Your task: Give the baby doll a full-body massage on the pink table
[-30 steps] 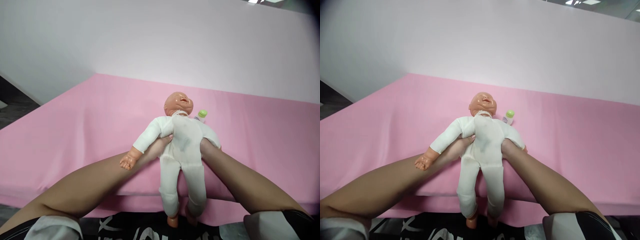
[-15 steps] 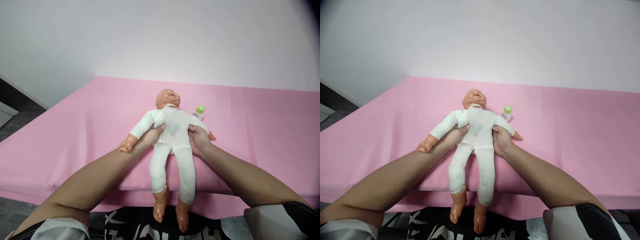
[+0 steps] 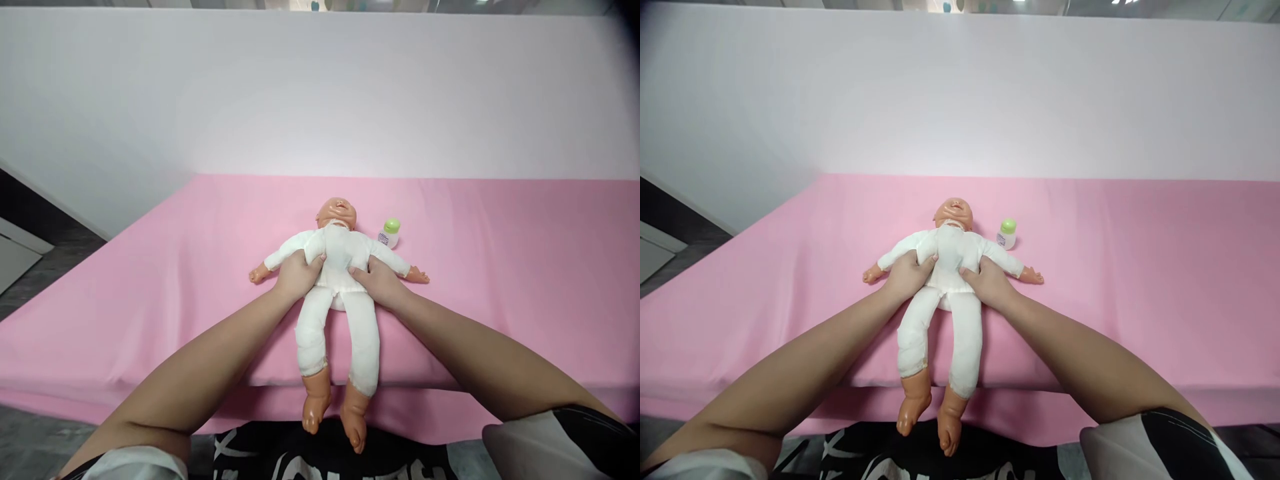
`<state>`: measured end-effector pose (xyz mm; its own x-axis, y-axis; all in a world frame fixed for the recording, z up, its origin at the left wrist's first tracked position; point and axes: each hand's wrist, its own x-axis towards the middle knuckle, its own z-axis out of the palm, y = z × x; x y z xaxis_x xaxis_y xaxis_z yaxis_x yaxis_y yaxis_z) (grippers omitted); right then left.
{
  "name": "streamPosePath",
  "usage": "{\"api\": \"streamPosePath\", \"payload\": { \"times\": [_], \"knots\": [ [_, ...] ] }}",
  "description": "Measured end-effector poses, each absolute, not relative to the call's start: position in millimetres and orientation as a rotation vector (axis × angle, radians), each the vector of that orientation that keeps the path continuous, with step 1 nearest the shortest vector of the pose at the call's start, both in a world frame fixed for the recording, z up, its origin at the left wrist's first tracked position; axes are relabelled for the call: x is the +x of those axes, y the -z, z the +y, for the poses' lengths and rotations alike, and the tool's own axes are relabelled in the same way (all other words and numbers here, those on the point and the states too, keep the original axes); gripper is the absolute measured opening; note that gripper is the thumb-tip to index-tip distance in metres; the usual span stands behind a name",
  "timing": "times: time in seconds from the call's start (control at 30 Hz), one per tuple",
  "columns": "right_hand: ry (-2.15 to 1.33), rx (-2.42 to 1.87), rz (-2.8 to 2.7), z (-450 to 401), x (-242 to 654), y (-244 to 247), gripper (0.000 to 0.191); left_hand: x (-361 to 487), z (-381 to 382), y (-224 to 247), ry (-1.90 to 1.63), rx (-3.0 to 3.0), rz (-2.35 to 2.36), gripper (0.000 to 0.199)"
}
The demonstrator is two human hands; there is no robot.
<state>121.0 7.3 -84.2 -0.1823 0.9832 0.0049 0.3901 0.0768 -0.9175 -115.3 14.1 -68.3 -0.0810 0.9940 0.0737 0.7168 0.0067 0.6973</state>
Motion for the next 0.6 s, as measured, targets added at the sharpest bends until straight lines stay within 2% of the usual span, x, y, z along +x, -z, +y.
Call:
{"api": "streamPosePath", "payload": {
  "times": [0.07,0.2,0.37,0.43,0.53,0.6],
  "knots": [
    [-0.872,-1.573,-1.854,9.0,127.7,75.9,0.041,-120.3,12.2,61.5,-0.615,1.914,1.989,0.054],
    [-0.548,-1.710,-2.134,6.1,133.9,61.9,0.052,-128.8,7.0,51.3,-0.346,2.142,2.039,0.069],
    [-0.336,-1.706,-2.219,-2.0,134.5,49.4,0.053,-130.6,3.1,37.4,-0.219,2.235,2.035,0.063],
    [-0.320,-1.673,-2.166,-3.9,135.6,45.1,0.046,-131.9,3.6,31.4,-0.292,2.243,2.039,0.054],
    [-0.360,-1.540,-2.045,0.2,135.1,42.2,0.031,-133.5,12.5,27.7,-0.602,2.245,1.976,0.036],
    [-0.390,-1.391,-1.963,11.5,129.9,42.9,0.034,-130.9,27.6,30.2,-0.901,2.234,1.858,0.023]
  ]
}}
